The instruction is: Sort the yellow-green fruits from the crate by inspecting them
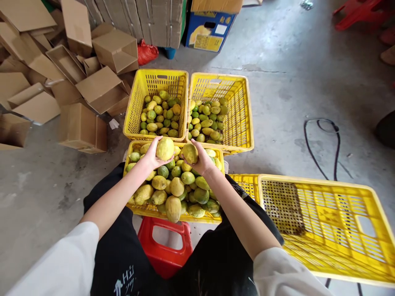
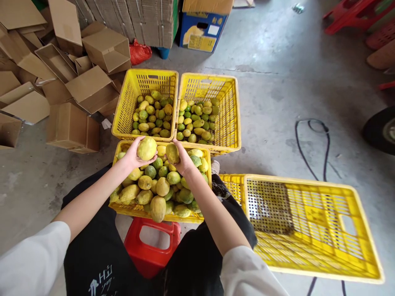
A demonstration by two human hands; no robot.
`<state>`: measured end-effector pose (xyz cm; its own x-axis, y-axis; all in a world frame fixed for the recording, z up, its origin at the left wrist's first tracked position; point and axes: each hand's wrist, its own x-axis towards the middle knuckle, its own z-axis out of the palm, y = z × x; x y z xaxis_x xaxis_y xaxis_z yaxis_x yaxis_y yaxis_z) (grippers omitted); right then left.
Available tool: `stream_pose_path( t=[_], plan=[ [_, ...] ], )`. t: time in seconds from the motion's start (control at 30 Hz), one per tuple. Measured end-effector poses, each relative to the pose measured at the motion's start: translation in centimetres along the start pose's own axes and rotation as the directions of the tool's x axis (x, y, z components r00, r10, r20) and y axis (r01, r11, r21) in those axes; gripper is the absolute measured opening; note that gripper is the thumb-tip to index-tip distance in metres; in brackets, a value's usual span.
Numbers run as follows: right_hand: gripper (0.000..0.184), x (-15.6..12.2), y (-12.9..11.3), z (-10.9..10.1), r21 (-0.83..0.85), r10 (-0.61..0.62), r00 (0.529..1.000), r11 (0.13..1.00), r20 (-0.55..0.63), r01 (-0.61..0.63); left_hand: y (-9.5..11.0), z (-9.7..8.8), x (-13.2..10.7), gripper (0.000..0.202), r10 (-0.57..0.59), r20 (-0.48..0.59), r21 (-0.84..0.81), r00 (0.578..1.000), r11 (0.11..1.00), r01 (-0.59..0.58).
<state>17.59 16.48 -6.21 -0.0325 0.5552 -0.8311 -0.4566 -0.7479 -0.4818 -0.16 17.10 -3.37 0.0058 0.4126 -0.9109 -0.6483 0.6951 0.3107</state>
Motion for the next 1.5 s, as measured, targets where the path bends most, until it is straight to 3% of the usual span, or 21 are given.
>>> stream_pose_path(
  t=[0.17,0.33,0.6,0.77,0.87,1.03,1.23,1.5],
  plan=[
    [0.02,-0.1,0.1,0.3,-0.005,0.036,0.999,0.999,0.029,-0.036,-0.4,0.2,0.1,0.028,-0.05,0.041,-0.013,0.998,0.999,0.05],
    [0.04,-0.2,-0.1,0.3,0.032,0.074,0.996,0.997,0.055,-0.076,-0.6,0.0,0.7,0.032,-0.041,0.049,0.029,0.998,0.999,0.04],
    [0.043,0.2,0.0,0.2,0.032,0.088,0.995,0.995,0.049,-0.09,-0.6,0.5,0.1,0.023,-0.046,0.047,0.058,0.998,0.997,0.043],
    [0.043,0.3,-0.1,0.1,0.035,0.081,0.994,0.996,0.072,-0.084,-0.5,0.8,-0.5,0.012,0.026,-0.033,0.034,0.999,0.999,-0.025],
    [0.042,0.1,-0.1,0.1,0.042,0.059,0.997,0.997,0.058,-0.061,-0.3,0.7,-0.5,0.02,-0.001,0.001,0.013,1.0,1.0,0.001],
    [0.026,-0.6,-0.2,0.2,-0.044,-0.015,1.0,0.999,-0.025,0.014,-0.5,0.4,0.3,0.033,-0.072,0.065,0.031,0.995,0.997,0.07],
    [0.043,-1.0,-0.8,0.6,-0.027,0.136,0.99,0.99,-0.018,-0.137,-0.8,0.3,0.4,0.034,-0.092,0.049,0.102,0.995,0.991,0.086],
    [0.039,0.2,0.5,0.3,0.1,0.22,0.975,0.971,-0.033,-0.216,-0.6,0.2,0.4,0.026,-0.095,-0.053,-0.013,0.994,0.995,0.094]
  ],
)
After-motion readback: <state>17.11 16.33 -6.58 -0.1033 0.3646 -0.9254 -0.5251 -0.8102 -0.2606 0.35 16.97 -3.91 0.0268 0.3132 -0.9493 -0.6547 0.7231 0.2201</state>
